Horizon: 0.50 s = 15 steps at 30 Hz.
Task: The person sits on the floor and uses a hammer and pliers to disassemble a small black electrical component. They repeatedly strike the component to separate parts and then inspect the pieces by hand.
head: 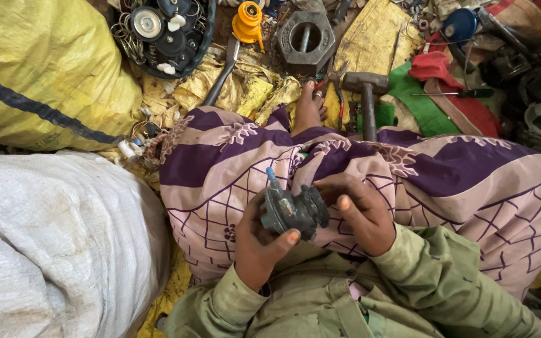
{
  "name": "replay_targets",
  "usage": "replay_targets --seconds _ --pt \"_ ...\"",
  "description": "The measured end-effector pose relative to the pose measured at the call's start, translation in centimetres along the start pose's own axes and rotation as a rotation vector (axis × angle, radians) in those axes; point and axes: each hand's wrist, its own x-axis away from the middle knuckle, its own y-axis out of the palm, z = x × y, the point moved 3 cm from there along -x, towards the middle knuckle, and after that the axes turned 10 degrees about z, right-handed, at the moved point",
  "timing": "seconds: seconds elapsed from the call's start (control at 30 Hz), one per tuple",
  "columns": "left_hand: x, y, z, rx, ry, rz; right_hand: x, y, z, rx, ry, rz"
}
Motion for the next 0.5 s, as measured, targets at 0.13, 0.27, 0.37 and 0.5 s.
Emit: replay_targets --seconds 0.13,0.27,0.37,0.5 --pt "-0.2 -0.7 -0.8 -0.019 -0.002 0.023 -0.3 0.1 -0.7 0.08 -0.043 -0.019" --pt "-0.4 -0.9 -0.8 -0.037 0.002 0.028 -0.6 0.2 -1.4 0.156 -0.092 -0.01" --pt "-0.4 -0.3 -0.4 0.006 -0.021 0.042 -0.6 0.3 -1.8 0.233 -0.08 0.004" --pt "-0.1 0.9 0.7 -0.037 0.072 0.045 -0.5 0.9 -1.3 0.088 0.168 -0.028"
